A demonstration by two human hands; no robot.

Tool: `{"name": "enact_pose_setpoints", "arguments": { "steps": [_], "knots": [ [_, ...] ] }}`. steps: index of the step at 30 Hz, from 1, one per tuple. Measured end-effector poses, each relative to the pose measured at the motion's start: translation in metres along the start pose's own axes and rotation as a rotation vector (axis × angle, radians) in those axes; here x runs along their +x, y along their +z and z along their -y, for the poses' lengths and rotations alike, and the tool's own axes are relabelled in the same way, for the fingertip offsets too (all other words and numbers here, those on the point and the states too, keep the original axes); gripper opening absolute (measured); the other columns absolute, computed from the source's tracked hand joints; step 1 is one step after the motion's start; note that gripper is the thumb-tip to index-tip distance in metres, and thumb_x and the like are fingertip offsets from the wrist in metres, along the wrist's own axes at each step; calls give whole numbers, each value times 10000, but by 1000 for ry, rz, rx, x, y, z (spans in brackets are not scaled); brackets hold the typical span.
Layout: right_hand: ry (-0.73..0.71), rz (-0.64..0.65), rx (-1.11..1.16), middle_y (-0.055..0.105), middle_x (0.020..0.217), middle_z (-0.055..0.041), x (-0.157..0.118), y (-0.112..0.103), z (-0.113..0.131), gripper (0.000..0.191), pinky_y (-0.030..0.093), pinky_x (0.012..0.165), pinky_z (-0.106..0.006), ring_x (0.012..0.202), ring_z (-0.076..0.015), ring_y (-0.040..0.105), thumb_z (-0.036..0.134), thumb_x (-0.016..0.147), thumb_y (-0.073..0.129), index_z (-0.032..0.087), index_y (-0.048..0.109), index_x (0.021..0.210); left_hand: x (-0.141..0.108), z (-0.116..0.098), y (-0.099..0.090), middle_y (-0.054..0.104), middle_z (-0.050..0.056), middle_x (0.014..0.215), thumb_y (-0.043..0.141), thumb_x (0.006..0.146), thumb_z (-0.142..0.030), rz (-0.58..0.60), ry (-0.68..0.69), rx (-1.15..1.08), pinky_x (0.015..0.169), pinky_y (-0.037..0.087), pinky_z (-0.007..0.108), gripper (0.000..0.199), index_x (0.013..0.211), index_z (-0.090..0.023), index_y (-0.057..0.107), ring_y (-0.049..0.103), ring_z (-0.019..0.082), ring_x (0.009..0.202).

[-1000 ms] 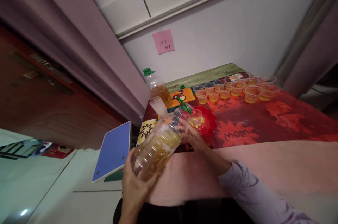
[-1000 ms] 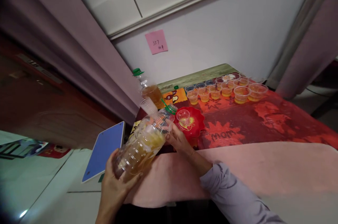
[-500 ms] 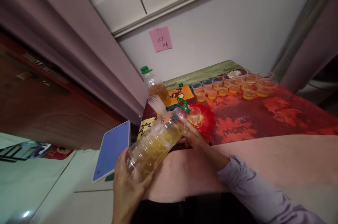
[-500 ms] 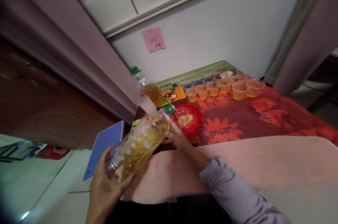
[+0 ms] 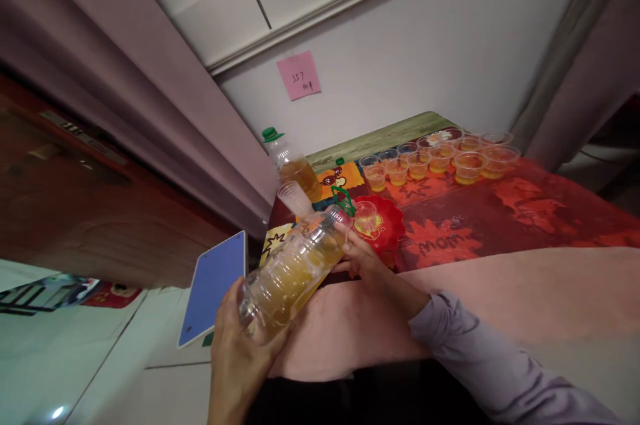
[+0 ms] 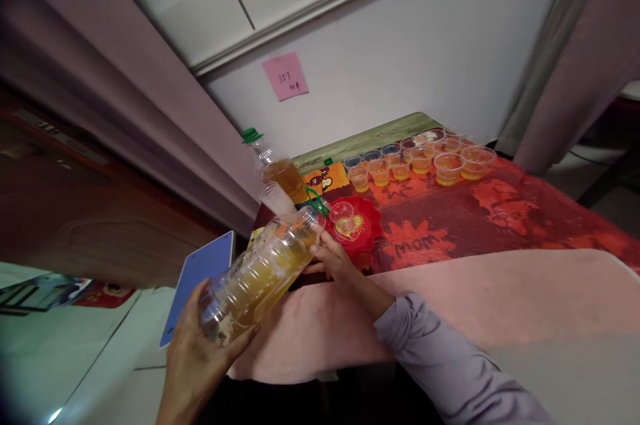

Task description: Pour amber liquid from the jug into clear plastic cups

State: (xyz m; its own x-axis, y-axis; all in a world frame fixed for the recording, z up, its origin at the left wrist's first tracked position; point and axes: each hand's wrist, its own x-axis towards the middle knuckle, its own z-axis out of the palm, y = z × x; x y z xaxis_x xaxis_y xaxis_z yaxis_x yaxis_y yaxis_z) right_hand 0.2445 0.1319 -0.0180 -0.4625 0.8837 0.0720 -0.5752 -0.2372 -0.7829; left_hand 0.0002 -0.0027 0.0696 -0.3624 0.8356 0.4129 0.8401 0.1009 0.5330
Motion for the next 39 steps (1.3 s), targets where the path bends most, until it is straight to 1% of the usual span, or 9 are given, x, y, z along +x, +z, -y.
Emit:
{"name": "enact_pose_setpoints", "arguments": {
  "steps": [2,5,9,16,20,24,27,36,39],
  "knots": [
    [18,20,46,646,1637,-37,1,-2,-4,722,654,1049,-549,1219,-317,793,577,985,746,439,508,1652,1,1,-1,655,196,1500,946,508,-746,11,2,22,1176,509,729,1237,1566,-240,554,643,500,1359],
    [36,-3,67,647,1632,-39,3,-3,-7,740,673,1003,-529,1180,-306,800,568,945,788,426,535,1626,2,1,-3,651,196,1512,942,505,-756,12,5,41,1164,514,734,1246,1572,-245,551,645,504,1354],
    [44,-9,82,670,1597,-62,5,-3,-8,715,683,983,-499,1137,-276,812,554,958,763,396,536,1618,4,-1,-5,648,197,1532,938,507,-765,25,27,39,1174,496,743,1244,1575,-255,554,631,510,1372],
    [-2,13,97,622,1638,-80,7,-4,-7,688,712,907,-448,1291,-300,755,539,957,753,368,549,1591,11,-2,-5,647,202,1524,957,507,-734,51,57,35,1210,461,738,1251,1584,-243,551,611,506,1400],
    [48,-46,119,681,1564,-85,8,-4,-10,658,710,879,-415,1226,-271,779,519,958,736,337,556,1563,15,-4,-4,645,209,1526,946,524,-733,60,72,44,1213,458,736,1241,1586,-229,546,604,506,1410],
    [33,-46,141,707,1528,-84,10,-4,-12,626,709,868,-420,1184,-268,797,493,963,718,323,554,1542,18,-10,-6,632,211,1543,901,594,-734,92,82,105,1212,478,703,1194,1597,-214,516,605,488,1425],
    [35,-69,173,748,1458,-87,12,-5,-13,590,711,827,-410,1103,-264,818,485,942,732,309,581,1485,20,-16,-8,632,211,1536,868,639,-742,110,98,142,1198,500,683,1163,1601,-203,498,610,474,1426],
    [24,-87,208,765,1392,-48,13,-4,-16,492,713,774,-379,1008,-227,823,460,924,731,338,626,1389,24,-25,-11,655,199,1496,847,676,-739,122,146,165,1131,563,642,1096,1574,-205,516,638,453,1386],
    [6,-84,195,764,1382,-48,12,-4,-16,463,716,810,-413,1023,-234,819,462,946,715,347,623,1385,25,-24,-11,655,206,1498,844,675,-739,117,154,175,1138,559,643,1122,1590,-187,503,637,453,1387]
  ]
}}
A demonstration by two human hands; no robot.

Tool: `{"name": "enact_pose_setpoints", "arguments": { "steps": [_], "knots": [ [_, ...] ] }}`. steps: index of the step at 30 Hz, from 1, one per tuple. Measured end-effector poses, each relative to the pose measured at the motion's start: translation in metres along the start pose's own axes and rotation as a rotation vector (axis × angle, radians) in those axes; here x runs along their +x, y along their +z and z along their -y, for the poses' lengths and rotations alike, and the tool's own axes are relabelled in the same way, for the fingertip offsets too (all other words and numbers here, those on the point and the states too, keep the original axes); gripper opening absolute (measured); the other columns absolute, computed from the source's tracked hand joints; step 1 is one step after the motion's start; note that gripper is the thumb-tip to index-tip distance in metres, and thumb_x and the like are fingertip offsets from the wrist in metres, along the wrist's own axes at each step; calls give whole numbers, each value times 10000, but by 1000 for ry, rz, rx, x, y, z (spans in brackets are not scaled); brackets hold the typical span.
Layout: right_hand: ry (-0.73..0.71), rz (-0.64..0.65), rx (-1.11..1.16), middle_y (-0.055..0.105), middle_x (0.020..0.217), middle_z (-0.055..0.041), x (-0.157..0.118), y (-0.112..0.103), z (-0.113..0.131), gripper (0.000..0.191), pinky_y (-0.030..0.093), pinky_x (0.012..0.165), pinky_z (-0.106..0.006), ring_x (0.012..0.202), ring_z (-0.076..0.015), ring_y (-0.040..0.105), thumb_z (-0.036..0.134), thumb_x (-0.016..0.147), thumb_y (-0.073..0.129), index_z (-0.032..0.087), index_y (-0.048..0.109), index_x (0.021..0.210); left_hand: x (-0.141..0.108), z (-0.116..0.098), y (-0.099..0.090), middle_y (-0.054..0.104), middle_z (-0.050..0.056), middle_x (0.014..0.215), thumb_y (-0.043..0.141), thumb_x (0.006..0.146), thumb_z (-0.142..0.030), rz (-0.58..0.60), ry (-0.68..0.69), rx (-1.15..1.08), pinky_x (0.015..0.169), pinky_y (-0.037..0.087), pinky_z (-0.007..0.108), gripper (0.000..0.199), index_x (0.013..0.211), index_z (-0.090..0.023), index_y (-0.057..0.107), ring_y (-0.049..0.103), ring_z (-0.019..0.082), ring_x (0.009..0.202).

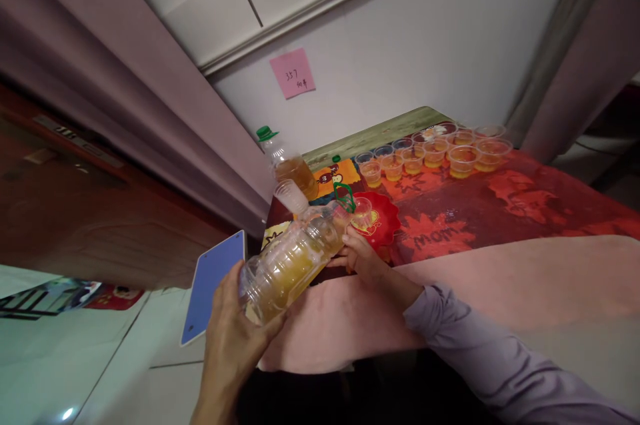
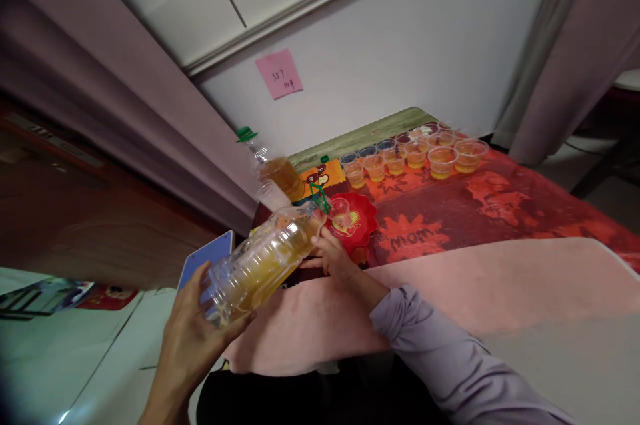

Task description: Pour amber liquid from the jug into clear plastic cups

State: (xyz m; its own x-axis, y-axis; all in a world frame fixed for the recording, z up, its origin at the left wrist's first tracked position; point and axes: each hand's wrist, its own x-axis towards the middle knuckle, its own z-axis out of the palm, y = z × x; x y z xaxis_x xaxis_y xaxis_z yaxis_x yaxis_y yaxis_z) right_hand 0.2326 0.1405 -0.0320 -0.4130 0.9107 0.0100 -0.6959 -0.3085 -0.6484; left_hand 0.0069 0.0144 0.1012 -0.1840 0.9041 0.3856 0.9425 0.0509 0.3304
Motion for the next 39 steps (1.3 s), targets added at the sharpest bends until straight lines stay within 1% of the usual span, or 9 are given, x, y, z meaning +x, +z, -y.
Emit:
{"name": "enact_pose_setpoints", "arguments": {
  "steps": [3,9,16,21,27,30,35,39],
  "knots": [
    [-2,14,2,766,1390,-61,0,-2,-1,481,713,849,-452,1077,-260,817,457,965,694,354,600,1426,1,1,0,647,213,1519,845,669,-737,-2,7,14,1168,538,651,1144,1602,-177,493,627,457,1406],
    [11,1,22,768,1387,-72,4,-4,-4,532,715,802,-421,1058,-260,826,458,942,699,341,576,1446,3,-1,0,646,202,1525,830,678,-753,8,-2,23,1150,557,636,1130,1603,-196,499,636,452,1402],
    [33,-4,36,768,1378,-82,6,-5,-5,534,714,797,-423,1046,-267,828,471,920,717,328,592,1419,4,0,-1,645,208,1516,849,674,-718,19,4,15,1161,549,649,1137,1613,-185,494,646,455,1384],
    [30,-19,39,762,1373,-88,6,-4,-5,547,715,803,-456,1046,-280,822,471,913,721,327,590,1424,5,2,-1,635,205,1537,879,666,-648,26,25,23,1182,537,644,1133,1624,-186,489,631,454,1411],
    [24,-10,38,766,1359,-80,5,-3,-3,508,719,825,-446,1065,-272,823,497,911,724,319,603,1371,5,3,-3,620,205,1561,893,649,-644,39,16,22,1193,529,644,1143,1620,-197,489,630,457,1414],
    [27,-19,46,767,1367,-72,4,-2,-1,524,720,802,-425,1050,-268,827,501,892,736,325,602,1368,6,1,-4,615,204,1573,890,645,-645,39,16,24,1197,523,645,1137,1613,-202,493,621,457,1426],
    [28,-18,44,746,1419,-70,2,0,1,522,719,807,-413,1056,-262,822,489,905,725,345,611,1394,7,-5,-6,631,204,1549,864,661,-680,57,-11,4,1171,534,658,1137,1620,-203,483,637,455,1397],
    [31,-34,25,752,1395,-83,1,2,3,556,719,804,-413,1039,-261,822,505,902,719,322,603,1414,7,-7,-6,612,207,1578,875,654,-652,57,-22,-15,1174,525,670,1132,1621,-216,482,629,461,1408]
  ]
}}
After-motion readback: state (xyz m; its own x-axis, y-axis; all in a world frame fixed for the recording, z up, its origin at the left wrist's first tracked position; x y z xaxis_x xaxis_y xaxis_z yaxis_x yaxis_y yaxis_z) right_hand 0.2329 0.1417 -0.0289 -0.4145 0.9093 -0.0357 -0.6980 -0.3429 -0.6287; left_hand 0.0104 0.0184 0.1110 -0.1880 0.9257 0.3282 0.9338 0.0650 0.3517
